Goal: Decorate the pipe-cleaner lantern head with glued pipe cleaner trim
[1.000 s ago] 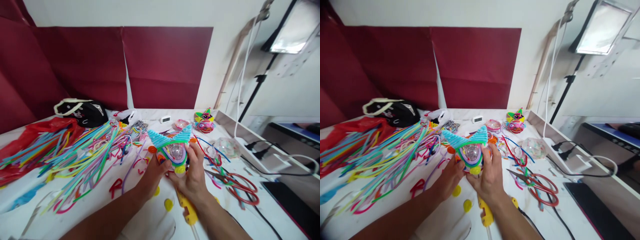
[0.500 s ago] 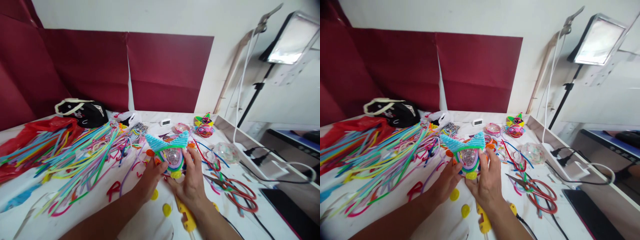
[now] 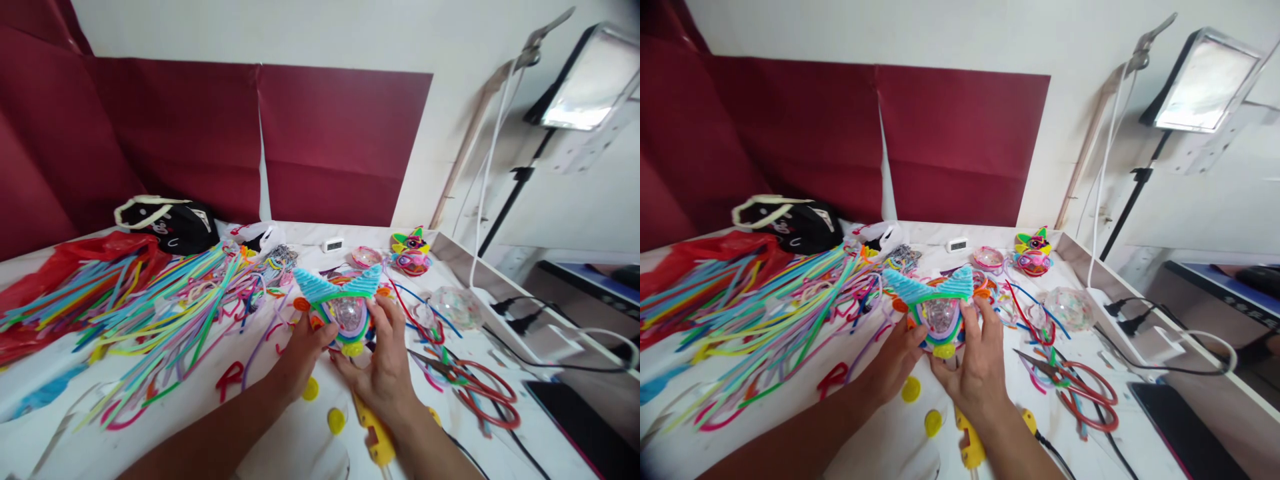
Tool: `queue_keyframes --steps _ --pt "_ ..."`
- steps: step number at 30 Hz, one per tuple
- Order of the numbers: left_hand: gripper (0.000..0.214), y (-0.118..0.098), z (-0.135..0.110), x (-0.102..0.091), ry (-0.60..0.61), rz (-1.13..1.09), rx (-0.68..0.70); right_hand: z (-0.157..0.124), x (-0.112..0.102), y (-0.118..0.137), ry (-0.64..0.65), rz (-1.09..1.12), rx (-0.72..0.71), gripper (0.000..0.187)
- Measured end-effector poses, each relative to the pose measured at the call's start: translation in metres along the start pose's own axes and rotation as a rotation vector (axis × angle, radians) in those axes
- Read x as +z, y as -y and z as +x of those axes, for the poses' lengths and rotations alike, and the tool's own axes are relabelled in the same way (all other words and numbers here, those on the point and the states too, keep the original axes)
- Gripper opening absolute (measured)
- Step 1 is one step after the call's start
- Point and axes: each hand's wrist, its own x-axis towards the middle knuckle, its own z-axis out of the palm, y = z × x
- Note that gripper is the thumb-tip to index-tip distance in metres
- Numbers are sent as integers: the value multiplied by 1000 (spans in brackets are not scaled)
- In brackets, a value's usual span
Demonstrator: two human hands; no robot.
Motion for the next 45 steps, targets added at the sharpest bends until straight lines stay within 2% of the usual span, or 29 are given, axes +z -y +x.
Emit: queue_keyframes --steps 15,27,33,37,45 --pt "64 6 6 -14 -13 100 87 -1 2 -4 3 68 30 81" --pt "68 -6 3 1 -48 77 28 -1 0 -2 47 33 23 76" --pt "62 0 6 -6 -44 72 44 -1 0 -1 34 0 7 77" --pt "59 1 7 -7 -91 58 63 -3 1 0 29 -25 6 75" --pt "60 -3 5 5 -156 65 57 -3 4 0 5 -79 -21 71"
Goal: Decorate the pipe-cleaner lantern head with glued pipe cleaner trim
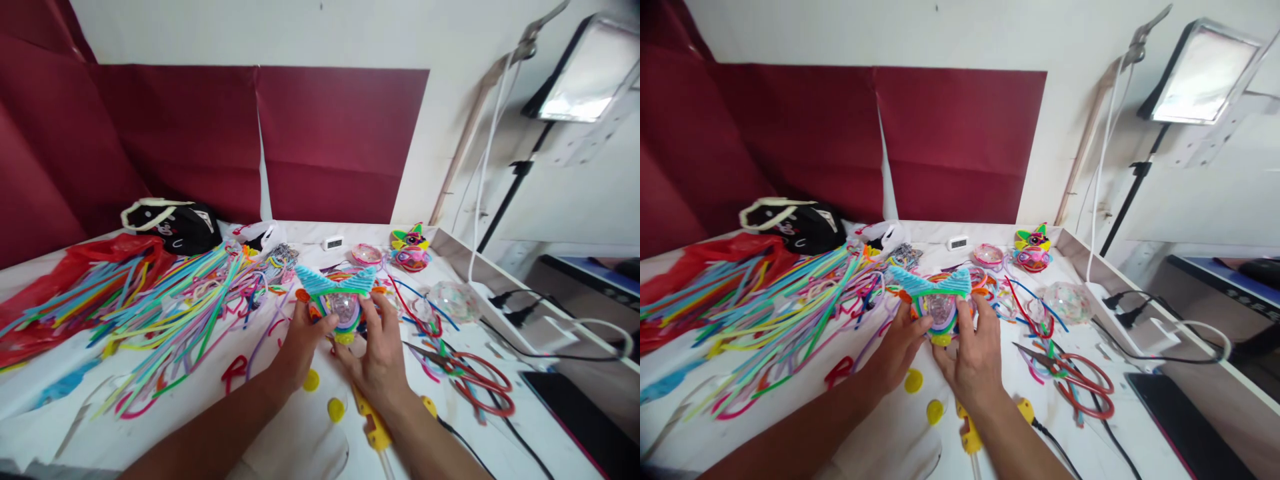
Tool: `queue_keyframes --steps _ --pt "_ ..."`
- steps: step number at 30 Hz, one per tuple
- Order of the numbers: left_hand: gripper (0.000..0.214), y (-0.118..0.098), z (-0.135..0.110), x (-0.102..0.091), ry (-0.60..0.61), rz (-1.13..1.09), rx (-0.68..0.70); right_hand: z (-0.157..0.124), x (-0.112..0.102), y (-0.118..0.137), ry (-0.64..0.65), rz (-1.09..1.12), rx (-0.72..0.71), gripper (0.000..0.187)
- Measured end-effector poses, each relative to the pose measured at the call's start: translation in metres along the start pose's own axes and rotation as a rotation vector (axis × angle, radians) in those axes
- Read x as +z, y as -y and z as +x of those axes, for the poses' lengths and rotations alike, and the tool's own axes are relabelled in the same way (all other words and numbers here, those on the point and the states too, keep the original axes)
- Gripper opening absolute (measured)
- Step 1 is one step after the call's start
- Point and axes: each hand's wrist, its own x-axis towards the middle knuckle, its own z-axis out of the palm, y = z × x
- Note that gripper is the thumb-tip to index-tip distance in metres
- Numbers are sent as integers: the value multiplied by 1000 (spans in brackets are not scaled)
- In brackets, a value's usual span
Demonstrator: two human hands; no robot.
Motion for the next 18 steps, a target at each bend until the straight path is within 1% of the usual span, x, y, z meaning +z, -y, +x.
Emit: queue_keyframes --steps 4,10,15,18 --pt "61 4 2 3 -33 -5 -15 2 1 1 -21 -6 15 69" --pt "58 0 0 22 33 21 17 2 3 -1 -89 -28 44 72" --pt "65 5 5 35 -27 46 35 3 3 -3 -122 -50 53 73" --pt "68 8 9 40 -103 74 37 3 3 -4 -126 -59 59 74"
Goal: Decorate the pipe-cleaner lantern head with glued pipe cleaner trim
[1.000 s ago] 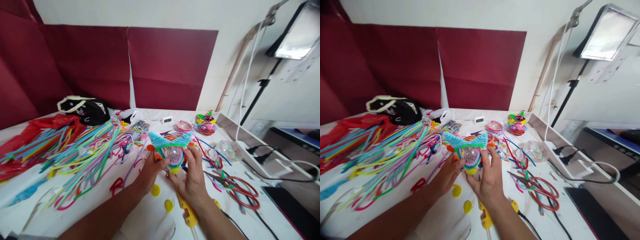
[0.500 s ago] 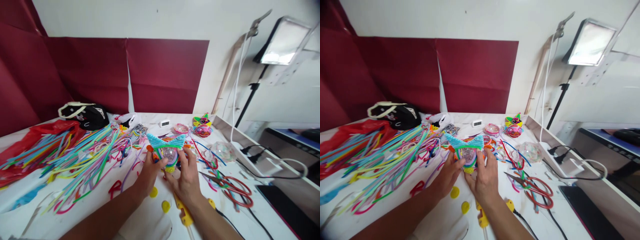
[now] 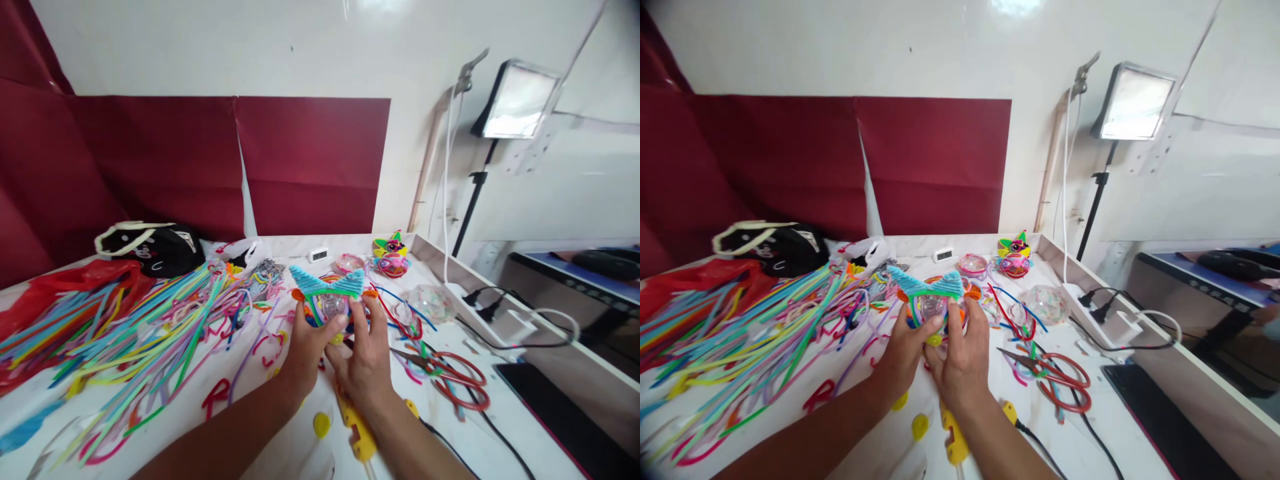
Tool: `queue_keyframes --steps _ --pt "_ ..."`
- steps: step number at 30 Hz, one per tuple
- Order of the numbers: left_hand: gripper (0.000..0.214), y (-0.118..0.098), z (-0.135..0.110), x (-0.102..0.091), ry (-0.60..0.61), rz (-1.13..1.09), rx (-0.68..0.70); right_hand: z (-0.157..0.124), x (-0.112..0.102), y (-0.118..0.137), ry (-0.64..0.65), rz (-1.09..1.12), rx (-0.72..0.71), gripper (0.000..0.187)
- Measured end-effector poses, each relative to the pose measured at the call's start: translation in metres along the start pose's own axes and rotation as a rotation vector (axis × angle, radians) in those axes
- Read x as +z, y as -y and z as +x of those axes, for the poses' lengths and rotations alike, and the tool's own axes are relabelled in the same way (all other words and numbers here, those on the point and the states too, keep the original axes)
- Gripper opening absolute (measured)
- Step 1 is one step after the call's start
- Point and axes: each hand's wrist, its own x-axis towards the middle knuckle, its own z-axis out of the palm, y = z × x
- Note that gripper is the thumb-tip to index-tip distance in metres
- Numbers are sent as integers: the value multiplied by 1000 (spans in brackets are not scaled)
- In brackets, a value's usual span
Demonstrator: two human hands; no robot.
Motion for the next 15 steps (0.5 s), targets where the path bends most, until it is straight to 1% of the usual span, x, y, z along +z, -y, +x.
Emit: queue_keyframes --steps 2,8,12,15 --pt "68 1 1 3 -34 29 -6 -1 0 -1 -4 -13 6 76" --pt "61 3 2 7 -74 45 -5 -3 2 -1 3 -32 23 77" --pt "60 6 5 6 -77 39 -10 -3 1 -1 36 -52 32 80" --pt "60 8 7 4 -79 36 -10 -3 0 -1 57 -83 6 80"
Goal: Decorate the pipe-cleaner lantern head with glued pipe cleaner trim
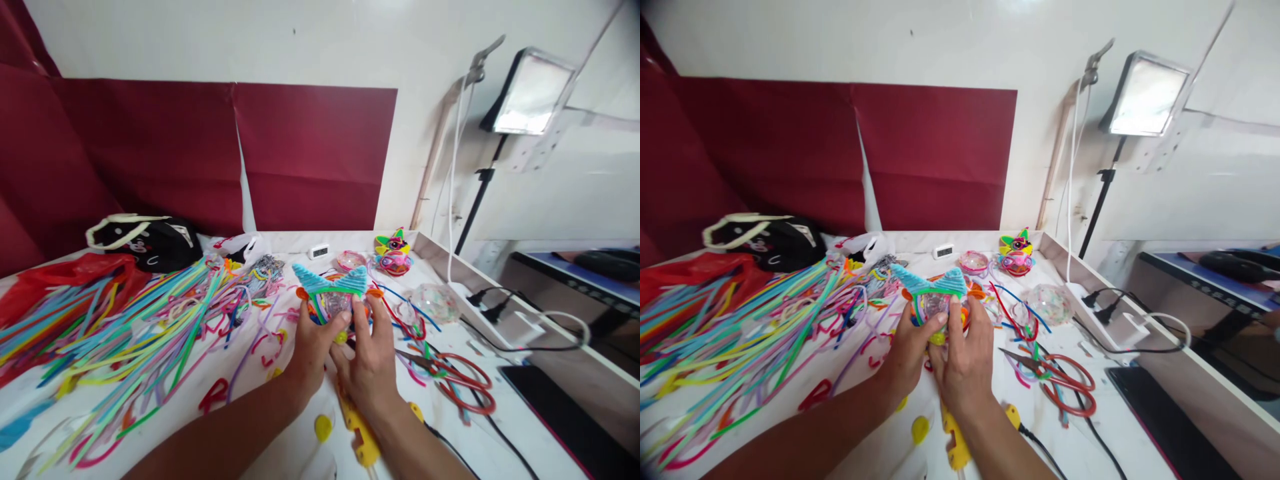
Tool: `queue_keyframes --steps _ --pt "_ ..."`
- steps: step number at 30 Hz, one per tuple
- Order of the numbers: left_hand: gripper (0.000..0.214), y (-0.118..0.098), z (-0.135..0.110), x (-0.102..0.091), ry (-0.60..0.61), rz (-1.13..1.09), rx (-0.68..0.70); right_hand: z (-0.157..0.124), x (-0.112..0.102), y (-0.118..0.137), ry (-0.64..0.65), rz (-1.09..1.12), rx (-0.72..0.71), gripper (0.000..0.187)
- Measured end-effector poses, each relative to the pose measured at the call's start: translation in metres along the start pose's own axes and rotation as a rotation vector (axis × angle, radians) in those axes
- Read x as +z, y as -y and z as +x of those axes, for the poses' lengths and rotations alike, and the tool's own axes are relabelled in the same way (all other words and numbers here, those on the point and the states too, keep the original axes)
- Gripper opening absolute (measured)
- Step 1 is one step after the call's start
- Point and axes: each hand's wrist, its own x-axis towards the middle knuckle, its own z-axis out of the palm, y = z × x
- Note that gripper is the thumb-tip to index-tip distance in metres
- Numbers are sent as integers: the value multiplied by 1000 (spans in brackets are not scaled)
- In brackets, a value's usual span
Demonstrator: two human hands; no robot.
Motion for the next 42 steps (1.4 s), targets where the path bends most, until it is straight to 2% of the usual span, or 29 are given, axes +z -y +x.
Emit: queue_keyframes --steps 11,22,34,42 --pt "56 -1 -1 -2 3 3 0 0 -4 0 -11 -80 -55 74" --pt "56 -2 2 -10 152 -66 -5 1 -2 2 -41 8 -10 73" --pt "61 -8 -3 -24 53 -28 16 1 -5 11 16 128 -39 66" --pt "59 -2 1 -32 59 -38 42 -5 -1 10 92 202 -28 66"
